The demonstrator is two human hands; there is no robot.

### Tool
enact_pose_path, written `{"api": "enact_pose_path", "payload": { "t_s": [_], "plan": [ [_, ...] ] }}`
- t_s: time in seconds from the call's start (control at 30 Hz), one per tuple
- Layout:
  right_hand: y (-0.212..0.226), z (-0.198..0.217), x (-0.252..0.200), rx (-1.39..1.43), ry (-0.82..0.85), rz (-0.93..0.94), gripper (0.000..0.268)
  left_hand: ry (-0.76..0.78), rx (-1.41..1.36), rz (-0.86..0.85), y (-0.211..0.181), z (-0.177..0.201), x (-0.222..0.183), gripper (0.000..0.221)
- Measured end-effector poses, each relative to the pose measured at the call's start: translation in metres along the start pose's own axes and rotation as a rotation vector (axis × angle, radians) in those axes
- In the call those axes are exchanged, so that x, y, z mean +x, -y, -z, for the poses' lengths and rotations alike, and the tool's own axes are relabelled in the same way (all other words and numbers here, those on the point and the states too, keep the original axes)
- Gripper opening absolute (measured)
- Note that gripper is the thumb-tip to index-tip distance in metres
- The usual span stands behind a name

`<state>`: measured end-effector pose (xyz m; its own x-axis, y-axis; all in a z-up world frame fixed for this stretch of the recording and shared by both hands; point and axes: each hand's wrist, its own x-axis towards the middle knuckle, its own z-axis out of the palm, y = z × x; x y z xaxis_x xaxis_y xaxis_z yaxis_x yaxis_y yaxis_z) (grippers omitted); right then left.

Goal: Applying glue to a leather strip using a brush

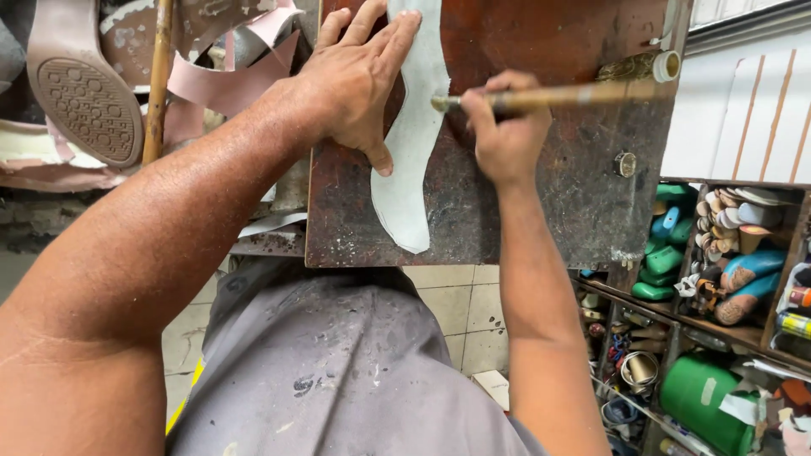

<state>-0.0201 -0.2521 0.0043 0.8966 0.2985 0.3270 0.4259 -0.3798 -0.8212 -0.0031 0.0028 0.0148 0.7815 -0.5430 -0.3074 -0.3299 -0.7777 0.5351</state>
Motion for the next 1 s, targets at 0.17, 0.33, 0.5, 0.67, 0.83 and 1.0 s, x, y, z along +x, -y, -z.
{"api": "enact_pose_path", "payload": {
  "t_s": [0.17,0.33,0.5,0.67,0.83,1.0],
  "plan": [
    [-0.016,0.001,0.022,-0.015,-0.156,0.047,0.017,-0.096,-0.002,-0.06,0.011,-0.013,0.006,0.184],
    [-0.026,0.005,0.031,-0.074,-0.105,0.027,0.016,-0.072,-0.007,-0.039,0.01,-0.014,0.007,0.184],
    [0.009,-0.025,0.017,0.003,0.005,0.195,0.017,-0.066,-0.014,-0.025,0.008,-0.008,0.004,0.184],
    [0.004,-0.024,-0.012,0.3,0.344,0.125,0.013,-0.042,0.084,-0.036,0.003,-0.009,0.002,0.192],
    [0.001,-0.033,0.015,0.186,0.126,0.161,0.019,0.042,0.1,0.004,-0.003,-0.001,0.001,0.188],
    [0.003,-0.015,-0.015,0.294,0.269,0.112,0.018,-0.065,0.123,-0.054,0.004,-0.009,0.004,0.195]
  ]
}}
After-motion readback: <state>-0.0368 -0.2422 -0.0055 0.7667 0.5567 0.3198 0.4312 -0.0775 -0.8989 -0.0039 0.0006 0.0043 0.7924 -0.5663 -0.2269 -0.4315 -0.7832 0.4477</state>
